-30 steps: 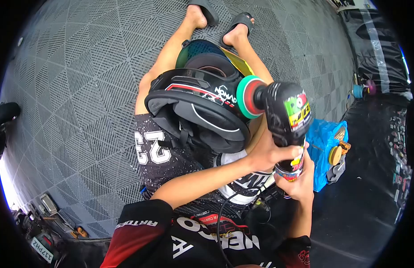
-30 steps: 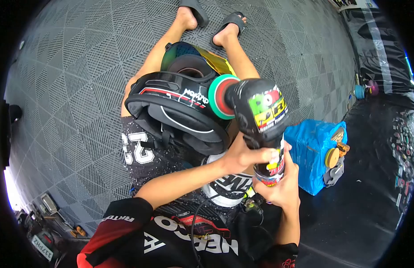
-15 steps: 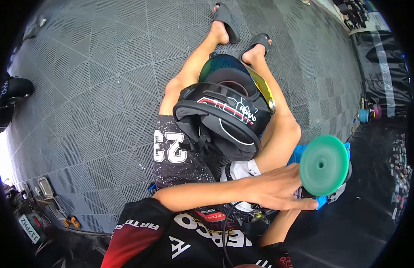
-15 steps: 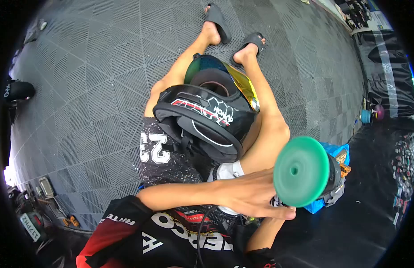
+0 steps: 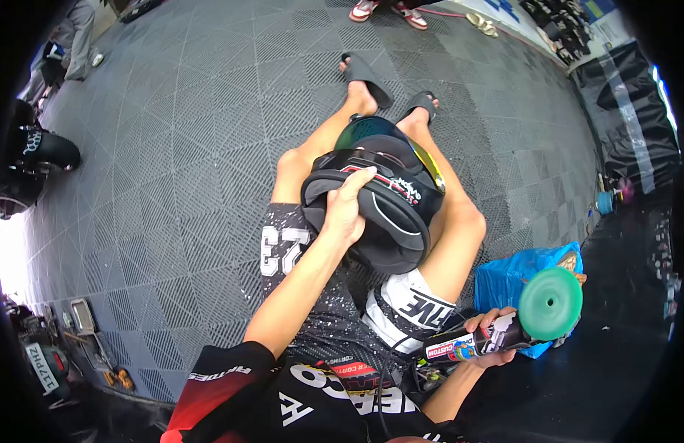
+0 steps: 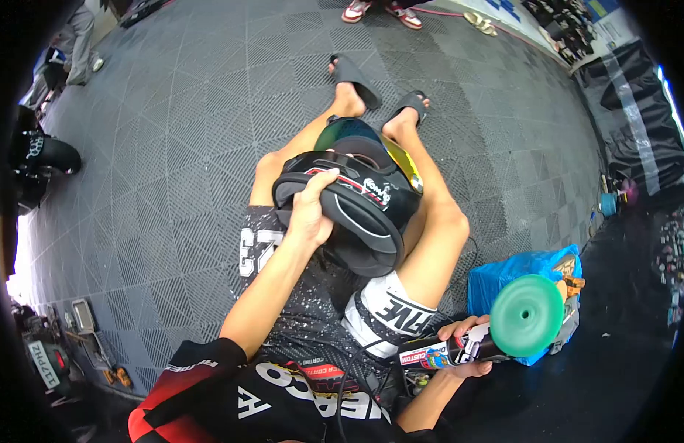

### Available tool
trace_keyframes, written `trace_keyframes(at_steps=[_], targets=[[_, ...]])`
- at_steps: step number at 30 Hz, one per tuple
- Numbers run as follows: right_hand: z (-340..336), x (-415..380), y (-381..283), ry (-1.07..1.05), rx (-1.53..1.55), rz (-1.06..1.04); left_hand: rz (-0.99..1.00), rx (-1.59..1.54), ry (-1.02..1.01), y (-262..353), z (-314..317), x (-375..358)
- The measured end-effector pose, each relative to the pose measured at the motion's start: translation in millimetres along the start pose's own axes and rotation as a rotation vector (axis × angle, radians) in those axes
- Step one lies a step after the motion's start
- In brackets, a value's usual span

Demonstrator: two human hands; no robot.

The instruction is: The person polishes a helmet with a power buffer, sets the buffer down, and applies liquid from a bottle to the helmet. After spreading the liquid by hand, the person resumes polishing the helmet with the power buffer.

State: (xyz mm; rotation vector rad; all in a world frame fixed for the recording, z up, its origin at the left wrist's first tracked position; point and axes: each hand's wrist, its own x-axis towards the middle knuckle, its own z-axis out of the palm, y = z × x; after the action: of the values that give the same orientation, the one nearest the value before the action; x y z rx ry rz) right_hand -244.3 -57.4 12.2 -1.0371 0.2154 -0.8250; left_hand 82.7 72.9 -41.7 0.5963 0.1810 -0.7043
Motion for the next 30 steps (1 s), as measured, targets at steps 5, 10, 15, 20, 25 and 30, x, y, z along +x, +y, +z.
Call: trace_keyframes(at_steps=[5, 10, 15, 20, 25, 30], targets=[[-6, -11, -7, 0.041, -0.005, -0.023, 0.171, 0.121, -0.379, -14, 15, -41], [-21, -19, -8, 0.139, -0.039, -0.011, 0.307, 0.504, -0.541, -34, 15, -77], [-43, -25, -3, 0.074, 0.142, 0.004, 0.342, 0.754, -0.549, -57, -4, -80], [-44, -33, 2, 0.11, 0.144, 0.027, 0.392, 0.807, -0.57, -47, 6, -66], [-34, -37, 5, 0.199, 0.023, 0.084, 0.073, 1.337, -0.369, -9, 17, -93], [-38, -52, 1, 0.236, -0.157, 0.191, -0.264, 1.69, -0.729, 8, 53, -154]])
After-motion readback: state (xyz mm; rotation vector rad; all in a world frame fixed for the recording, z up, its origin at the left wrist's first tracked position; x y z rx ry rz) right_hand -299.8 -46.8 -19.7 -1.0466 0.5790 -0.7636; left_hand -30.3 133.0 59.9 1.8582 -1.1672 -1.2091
